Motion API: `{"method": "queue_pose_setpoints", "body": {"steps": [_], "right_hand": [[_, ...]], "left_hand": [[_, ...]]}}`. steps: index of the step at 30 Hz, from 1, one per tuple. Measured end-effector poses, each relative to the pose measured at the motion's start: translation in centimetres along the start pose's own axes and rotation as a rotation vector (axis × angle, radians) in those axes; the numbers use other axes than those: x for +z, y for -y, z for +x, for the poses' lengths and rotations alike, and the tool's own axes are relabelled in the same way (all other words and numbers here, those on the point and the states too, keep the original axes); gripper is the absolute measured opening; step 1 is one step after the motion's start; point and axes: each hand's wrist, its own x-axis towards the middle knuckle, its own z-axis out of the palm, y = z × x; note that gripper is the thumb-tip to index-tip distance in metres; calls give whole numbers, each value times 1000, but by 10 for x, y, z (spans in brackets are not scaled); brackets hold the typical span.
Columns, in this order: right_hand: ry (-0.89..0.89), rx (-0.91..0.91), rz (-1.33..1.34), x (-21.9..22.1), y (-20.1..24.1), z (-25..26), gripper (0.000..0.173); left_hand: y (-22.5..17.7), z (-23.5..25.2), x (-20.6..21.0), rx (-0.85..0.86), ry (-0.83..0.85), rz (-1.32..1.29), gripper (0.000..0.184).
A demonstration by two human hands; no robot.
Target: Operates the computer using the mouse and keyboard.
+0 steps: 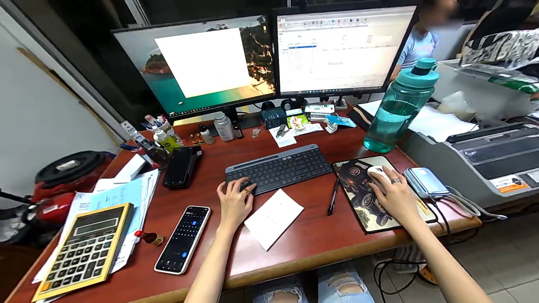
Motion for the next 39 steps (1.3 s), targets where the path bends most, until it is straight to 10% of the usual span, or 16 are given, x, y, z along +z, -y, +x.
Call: {"method": "queue_pose_setpoints", "body": {"steps": [39], "right_hand": [[22, 34, 50, 3, -6, 4, 37]], "left_hand": [[2, 0, 0, -11, -23, -11, 33]]}}
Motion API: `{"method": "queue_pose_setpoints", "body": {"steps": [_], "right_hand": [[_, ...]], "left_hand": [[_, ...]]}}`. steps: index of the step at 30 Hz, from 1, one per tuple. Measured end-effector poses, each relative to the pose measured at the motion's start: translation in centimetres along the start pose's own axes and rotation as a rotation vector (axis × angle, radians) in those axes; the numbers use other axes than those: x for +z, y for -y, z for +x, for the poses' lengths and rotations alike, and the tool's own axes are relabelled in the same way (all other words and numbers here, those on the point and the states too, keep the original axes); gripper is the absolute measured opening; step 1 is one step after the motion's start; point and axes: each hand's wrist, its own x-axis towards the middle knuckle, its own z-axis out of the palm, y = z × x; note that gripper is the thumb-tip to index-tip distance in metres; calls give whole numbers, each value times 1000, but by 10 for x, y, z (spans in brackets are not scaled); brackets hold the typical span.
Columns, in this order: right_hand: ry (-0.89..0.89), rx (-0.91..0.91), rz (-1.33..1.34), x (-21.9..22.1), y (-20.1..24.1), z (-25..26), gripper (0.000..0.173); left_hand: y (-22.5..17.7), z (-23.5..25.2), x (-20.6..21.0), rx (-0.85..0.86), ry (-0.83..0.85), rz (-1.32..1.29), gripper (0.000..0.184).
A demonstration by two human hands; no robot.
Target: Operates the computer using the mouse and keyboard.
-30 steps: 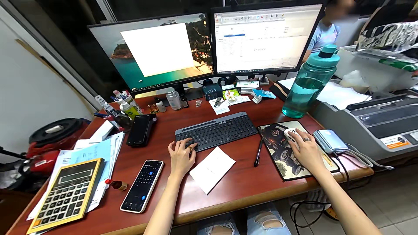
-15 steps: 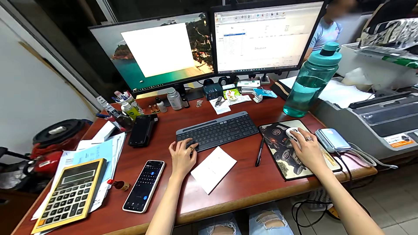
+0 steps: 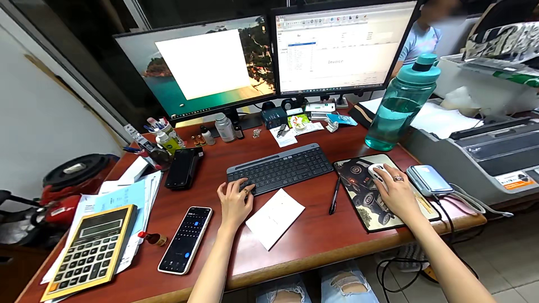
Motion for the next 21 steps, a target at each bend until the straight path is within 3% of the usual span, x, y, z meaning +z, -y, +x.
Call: {"method": "queue_pose_setpoints", "body": {"steps": [21], "right_hand": [[0, 3, 5, 0, 0, 0, 36]], "left_hand": [[2, 0, -2, -38, -108, 22, 24]]}}
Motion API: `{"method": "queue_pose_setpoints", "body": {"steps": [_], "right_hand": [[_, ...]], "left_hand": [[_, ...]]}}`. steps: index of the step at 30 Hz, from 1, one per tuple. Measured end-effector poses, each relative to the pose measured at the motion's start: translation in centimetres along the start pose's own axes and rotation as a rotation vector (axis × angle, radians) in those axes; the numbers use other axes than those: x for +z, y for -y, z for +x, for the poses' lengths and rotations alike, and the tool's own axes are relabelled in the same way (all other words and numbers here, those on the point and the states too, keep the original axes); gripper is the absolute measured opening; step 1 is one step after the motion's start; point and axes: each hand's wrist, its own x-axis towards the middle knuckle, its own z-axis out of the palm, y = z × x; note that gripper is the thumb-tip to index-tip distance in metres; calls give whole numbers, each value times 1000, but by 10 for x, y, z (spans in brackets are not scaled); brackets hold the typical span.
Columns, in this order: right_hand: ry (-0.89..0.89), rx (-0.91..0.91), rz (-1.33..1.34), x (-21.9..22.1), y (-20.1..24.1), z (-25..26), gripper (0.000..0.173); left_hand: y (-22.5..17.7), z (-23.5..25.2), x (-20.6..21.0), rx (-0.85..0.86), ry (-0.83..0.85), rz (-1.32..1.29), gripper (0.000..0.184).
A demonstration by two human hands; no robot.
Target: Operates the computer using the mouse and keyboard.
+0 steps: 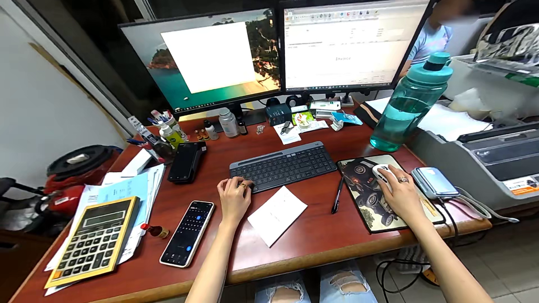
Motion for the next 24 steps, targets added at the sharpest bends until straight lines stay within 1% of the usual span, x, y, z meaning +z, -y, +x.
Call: {"method": "queue_pose_setpoints", "body": {"steps": [5, 9, 12, 14, 16, 18, 20, 22, 24], "right_hand": [[-8, 2, 3, 1, 0, -1, 36], [-6, 2, -2, -1, 1, -1, 37], [-84, -60, -35, -2, 12, -3, 40], [-128, -133, -2, 2, 39, -2, 40], [-109, -218, 94, 12, 84, 4, 38], [-13, -308, 184, 29, 134, 10, 37], [112, -390, 261, 49, 178, 18, 37], [205, -438, 302, 70, 212, 30, 37], [293, -448, 301, 89, 235, 41, 38]], "left_hand": [[0, 0, 1, -1, -17, -14, 24], [-1, 0, -1, -12, -39, -64, 20], [0, 0, -2, -52, -53, -93, 15], [4, 0, -4, -108, -56, -99, 17], [7, -1, -7, -148, -51, -96, 19], [9, -2, -7, -116, -31, -111, 17], [7, -2, -8, -37, 46, -126, 16], [5, -1, -6, 27, 111, -123, 18], [5, -1, -5, 52, 125, -110, 21]]}}
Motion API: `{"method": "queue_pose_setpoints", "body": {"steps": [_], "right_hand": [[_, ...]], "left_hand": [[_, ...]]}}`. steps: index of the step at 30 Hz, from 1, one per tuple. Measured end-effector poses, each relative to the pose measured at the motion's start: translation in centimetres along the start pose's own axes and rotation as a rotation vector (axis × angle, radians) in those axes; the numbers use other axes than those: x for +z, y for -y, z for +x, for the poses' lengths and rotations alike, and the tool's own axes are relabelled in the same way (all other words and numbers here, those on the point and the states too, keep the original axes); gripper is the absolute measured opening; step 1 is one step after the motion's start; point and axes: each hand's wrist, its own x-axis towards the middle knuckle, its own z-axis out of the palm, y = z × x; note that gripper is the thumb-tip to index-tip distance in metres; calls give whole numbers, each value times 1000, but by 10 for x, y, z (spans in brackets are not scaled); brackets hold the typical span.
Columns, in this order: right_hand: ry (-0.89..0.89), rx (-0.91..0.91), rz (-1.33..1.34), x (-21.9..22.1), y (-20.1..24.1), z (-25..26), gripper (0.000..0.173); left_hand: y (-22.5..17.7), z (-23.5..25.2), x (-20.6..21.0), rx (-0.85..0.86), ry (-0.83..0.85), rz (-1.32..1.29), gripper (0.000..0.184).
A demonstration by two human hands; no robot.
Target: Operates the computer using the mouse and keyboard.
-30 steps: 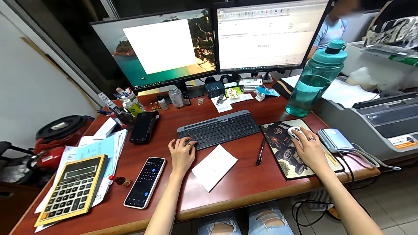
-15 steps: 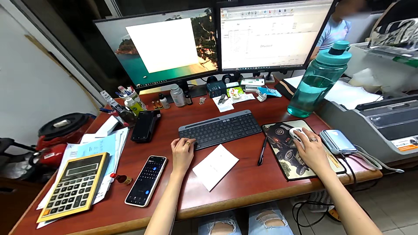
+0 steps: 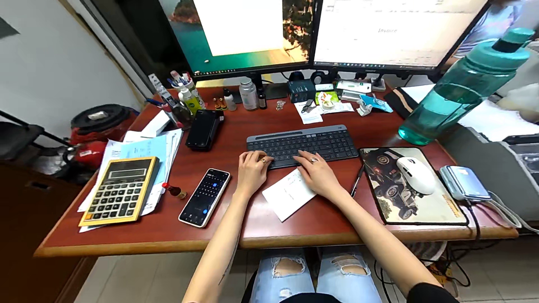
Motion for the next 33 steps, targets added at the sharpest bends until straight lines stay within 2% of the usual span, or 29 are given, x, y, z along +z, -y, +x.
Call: {"method": "queue_pose_setpoints", "body": {"steps": [3, 11, 16, 22, 33], "right_hand": [[41, 19, -12, 13, 6, 21, 37], [-71, 83, -39, 21, -1, 28, 35], [7, 113, -75, 21, -5, 30, 38], [22, 155, -47, 16, -14, 32, 42], [20, 124, -44, 14, -18, 28, 40]], "left_hand": [[0, 1, -1, 18, 20, 15, 27], [-3, 3, 4, 14, 61, 51, 36], [-2, 3, 8, 4, 63, 79, 42], [-1, 3, 8, 14, 61, 90, 42], [-2, 1, 7, 16, 46, 85, 41]]}}
